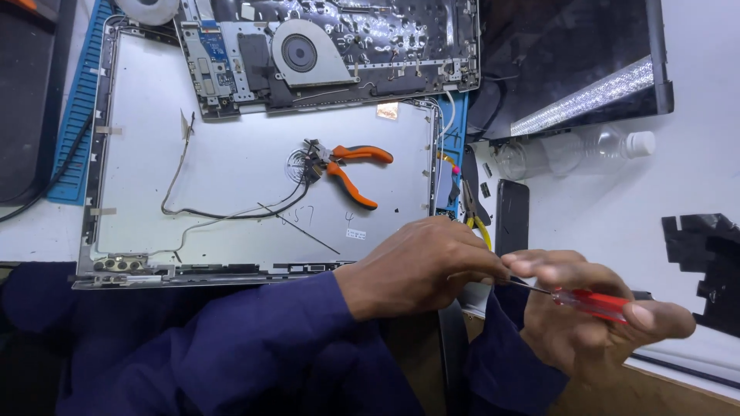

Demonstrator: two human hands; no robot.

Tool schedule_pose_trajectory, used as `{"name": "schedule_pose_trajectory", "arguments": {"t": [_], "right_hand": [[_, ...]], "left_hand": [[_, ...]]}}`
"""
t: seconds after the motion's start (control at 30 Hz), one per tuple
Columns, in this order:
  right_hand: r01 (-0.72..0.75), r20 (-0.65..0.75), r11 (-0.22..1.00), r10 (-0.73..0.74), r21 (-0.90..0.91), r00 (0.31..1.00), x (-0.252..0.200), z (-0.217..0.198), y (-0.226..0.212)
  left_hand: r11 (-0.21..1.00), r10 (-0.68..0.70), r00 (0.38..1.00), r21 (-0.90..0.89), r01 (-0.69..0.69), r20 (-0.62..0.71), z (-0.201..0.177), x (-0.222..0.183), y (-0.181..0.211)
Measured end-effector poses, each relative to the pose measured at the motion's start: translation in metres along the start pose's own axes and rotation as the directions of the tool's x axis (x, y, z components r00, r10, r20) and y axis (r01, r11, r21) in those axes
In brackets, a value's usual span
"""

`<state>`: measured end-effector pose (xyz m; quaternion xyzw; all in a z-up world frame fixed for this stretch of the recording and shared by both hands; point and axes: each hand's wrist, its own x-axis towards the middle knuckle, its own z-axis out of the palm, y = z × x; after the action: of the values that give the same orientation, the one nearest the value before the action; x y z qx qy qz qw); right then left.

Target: Fastening screws to secure the hinge and frame of a laptop screen assembly during repair.

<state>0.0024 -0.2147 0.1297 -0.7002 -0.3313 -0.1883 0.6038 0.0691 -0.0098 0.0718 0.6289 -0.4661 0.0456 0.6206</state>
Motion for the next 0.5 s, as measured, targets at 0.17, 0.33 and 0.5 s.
{"name": "schedule_pose_trajectory", "arguments": {"t": [0.17, 0.33, 0.5], "right_hand": [[-0.006, -0.224, 0.804, -0.158, -0.595, 0.962, 0.016, 0.041, -0.033], [0.032, -0.265, 0.981, -0.083, -0.189, 0.961, -0.005, 0.002, -0.012], [0.025, -0.152, 0.983, -0.053, -0.184, 0.987, 0.006, 0.012, -0.016]], "left_hand": [[1.000, 0.018, 0.998, 0.022, -0.020, 0.058, -0.004, 0.004, -0.002], [0.996, 0.015, 0.999, 0.092, -0.018, 0.032, -0.009, 0.006, 0.004], [0.993, -0.027, 0.999, 0.114, 0.023, 0.033, -0.007, 0.007, 0.001]]}}
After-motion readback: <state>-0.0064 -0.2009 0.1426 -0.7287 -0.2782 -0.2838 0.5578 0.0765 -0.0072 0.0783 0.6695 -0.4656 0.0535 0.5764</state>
